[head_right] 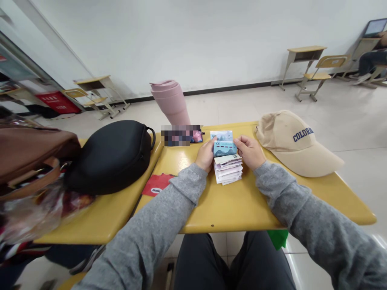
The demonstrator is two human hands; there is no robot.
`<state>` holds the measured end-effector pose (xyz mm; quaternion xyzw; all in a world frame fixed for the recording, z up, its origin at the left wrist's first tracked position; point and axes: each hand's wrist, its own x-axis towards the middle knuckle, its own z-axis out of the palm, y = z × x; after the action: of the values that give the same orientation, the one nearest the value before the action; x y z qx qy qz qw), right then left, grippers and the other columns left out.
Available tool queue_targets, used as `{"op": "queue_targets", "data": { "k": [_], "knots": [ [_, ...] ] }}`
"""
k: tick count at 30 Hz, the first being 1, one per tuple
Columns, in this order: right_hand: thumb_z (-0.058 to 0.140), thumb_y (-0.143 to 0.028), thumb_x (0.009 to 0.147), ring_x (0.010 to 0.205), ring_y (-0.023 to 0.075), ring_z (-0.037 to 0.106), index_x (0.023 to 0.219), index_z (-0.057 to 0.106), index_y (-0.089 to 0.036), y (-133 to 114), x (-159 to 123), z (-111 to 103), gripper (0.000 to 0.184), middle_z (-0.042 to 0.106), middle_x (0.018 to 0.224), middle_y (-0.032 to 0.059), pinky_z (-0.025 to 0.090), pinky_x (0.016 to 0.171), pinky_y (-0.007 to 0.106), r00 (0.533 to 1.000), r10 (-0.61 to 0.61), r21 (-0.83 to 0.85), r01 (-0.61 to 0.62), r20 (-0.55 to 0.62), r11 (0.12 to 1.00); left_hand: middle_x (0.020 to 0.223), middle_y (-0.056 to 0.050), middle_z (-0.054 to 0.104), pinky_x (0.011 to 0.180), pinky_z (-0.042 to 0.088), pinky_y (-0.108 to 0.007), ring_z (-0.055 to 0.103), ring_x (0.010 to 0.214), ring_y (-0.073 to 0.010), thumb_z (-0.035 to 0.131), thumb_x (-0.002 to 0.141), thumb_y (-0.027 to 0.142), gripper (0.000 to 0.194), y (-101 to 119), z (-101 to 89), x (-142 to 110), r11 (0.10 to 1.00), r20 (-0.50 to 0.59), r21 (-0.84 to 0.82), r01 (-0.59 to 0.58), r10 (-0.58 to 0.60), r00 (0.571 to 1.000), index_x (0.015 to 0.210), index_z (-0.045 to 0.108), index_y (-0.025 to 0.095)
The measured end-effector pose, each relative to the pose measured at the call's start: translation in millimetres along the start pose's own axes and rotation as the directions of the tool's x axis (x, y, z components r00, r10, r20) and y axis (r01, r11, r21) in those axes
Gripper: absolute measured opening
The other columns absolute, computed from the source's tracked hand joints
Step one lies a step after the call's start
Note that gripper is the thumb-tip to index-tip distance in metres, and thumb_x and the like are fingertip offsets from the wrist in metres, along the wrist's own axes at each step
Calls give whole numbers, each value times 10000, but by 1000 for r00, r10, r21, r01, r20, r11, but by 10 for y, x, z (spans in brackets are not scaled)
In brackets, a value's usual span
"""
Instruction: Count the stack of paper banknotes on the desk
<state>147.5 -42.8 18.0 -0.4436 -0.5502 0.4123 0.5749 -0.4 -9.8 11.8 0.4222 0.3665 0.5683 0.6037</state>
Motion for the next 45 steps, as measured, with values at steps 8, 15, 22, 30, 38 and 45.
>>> {"op": "queue_targets", "data": {
  "k": [8,15,22,30,38,45],
  "knots": [
    [606,-507,743,403,74,293,613,471,-197,16,4,-4,363,376,427,-60,200,417,241,1000,0,-11,0,0,1000,634,4,615,667,434,-266,564,641,-131,632,703,391,238,-24,-6,8,1000,-8,7,5,-5,1000,650,629,159],
    [603,-515,743,405,78,298,605,469,-202,11,1,-2,366,372,431,-56,212,416,244,1000,0,-26,0,-3,1000,605,13,604,717,451,-280,598,701,-152,681,664,404,247,-36,-19,21,998,-9,-49,44,-44,999,661,629,163],
    [531,-541,784,395,80,340,629,515,-192,-17,2,0,383,523,491,-10,234,403,247,999,-10,-34,12,48,999,678,-24,661,756,452,-300,625,745,-174,687,662,412,270,-22,-3,10,998,30,-68,3,-1,1000,701,656,146],
    [558,-536,759,412,79,360,610,521,-188,-18,14,4,380,532,498,-11,277,425,239,1000,-12,-77,14,24,997,696,-35,671,753,449,-299,632,746,-177,702,649,408,283,-39,-9,26,998,30,-65,9,-7,1000,715,660,136],
    [633,-473,708,434,80,368,595,503,-184,122,90,-74,337,526,503,-24,292,443,239,980,7,-217,-52,-200,975,689,-36,672,739,459,-316,633,707,-176,733,599,365,300,-34,8,-11,995,85,-77,59,-52,995,772,656,133],
    [621,-452,717,452,92,392,584,512,-189,132,84,-61,314,504,486,-26,301,445,238,992,-1,-213,-26,-126,977,711,-43,672,716,449,-301,618,692,-166,749,570,310,283,-51,-3,2,998,88,-15,57,-56,995,764,651,129]
  ]
}}
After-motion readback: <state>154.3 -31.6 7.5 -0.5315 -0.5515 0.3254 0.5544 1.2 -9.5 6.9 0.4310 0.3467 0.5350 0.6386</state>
